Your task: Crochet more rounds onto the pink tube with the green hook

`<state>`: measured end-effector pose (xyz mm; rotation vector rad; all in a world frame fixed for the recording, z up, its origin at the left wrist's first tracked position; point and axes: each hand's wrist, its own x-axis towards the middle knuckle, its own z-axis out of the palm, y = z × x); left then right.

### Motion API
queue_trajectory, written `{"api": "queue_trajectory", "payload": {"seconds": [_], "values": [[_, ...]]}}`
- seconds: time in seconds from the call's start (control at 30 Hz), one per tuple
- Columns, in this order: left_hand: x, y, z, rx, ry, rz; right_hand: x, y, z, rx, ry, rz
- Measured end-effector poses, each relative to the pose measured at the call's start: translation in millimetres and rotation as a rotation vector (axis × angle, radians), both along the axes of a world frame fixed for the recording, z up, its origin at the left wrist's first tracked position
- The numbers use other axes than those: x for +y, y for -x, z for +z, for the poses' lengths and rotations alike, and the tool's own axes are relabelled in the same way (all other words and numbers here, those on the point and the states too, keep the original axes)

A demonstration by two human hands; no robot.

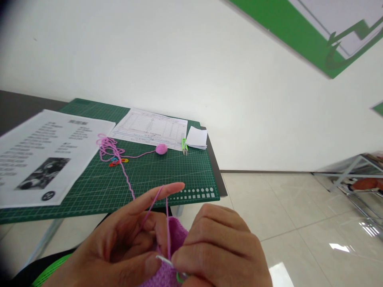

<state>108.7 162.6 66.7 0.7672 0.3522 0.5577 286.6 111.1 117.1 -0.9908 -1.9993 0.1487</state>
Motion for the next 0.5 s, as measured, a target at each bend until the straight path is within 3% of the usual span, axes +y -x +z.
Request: {"api": "queue_trajectory", "payload": {"seconds": [0.1,0.23,0.5], "values": [[-1.2,-1.0,1.3,0.020,0.003,0.000,-2.3,-10.7,13.8,-0.131,0.123,0.071],[-4.1,-3.3,5.0,0.054,0.003,0.032,-0.3,-14.5,23.8,-0.265,0.105,0.109],[-10.5,-9.5,8.9,0.179,-0.161,0.197,-2.4,-5.5,21.9,-0.420,-0.131,-0.090]]}}
